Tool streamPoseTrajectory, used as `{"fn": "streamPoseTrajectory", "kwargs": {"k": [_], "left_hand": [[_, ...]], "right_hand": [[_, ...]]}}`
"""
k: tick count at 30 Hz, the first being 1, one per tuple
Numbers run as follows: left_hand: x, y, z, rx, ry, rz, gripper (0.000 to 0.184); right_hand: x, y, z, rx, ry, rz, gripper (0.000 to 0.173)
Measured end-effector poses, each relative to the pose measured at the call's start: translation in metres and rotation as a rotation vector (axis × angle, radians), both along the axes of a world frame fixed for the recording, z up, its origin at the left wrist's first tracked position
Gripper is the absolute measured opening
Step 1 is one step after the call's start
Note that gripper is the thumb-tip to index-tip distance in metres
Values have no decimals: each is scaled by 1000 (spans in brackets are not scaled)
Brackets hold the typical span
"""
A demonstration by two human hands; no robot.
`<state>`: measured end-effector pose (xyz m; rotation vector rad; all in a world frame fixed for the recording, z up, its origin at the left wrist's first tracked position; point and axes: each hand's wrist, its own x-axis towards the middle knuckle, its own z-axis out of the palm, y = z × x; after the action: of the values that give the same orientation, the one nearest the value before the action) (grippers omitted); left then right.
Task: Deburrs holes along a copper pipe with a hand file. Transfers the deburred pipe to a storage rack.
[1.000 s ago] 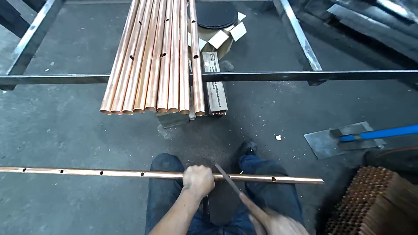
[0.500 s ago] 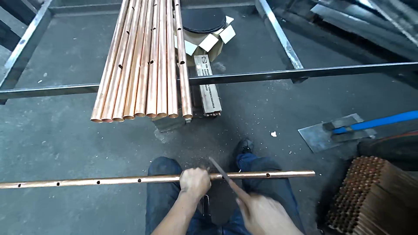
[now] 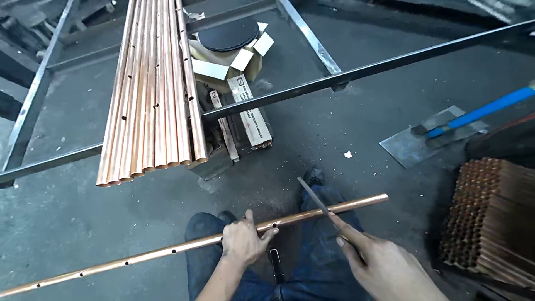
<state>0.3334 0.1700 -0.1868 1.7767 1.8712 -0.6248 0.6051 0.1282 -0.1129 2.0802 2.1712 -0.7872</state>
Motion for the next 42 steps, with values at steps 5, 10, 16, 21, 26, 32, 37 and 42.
{"fn": "streamPoseTrajectory", "kwargs": {"k": [5, 10, 16, 21, 26, 32, 37, 42], "left_hand": [[3, -2, -6, 55, 17, -12, 106], [4, -2, -8, 85, 17, -45, 101], [5, 2, -9, 78, -18, -80, 94], [-1, 20, -5, -96, -92, -133, 86], [8, 42, 0, -290, -51, -55, 43], [10, 49, 3, -320, -55, -32, 42], [16, 42, 5, -248, -7, -3, 38], [16, 40, 6, -250, -18, 7, 40]], "right_hand": [[-4, 4, -12, 161, 14, 58, 50], [1, 1, -16, 176, 4, 80, 50], [-2, -4, -18, 228, 15, 114, 49], [-10, -12, -14, 133, 5, 219, 48], [-10, -33, 4, 47, 16, 365, 44], [-16, -27, -17, 29, -2, 400, 46], [-69, 49, -30, -186, -142, 418, 49], [-31, 5, -2, 71, -36, 408, 46]]}}
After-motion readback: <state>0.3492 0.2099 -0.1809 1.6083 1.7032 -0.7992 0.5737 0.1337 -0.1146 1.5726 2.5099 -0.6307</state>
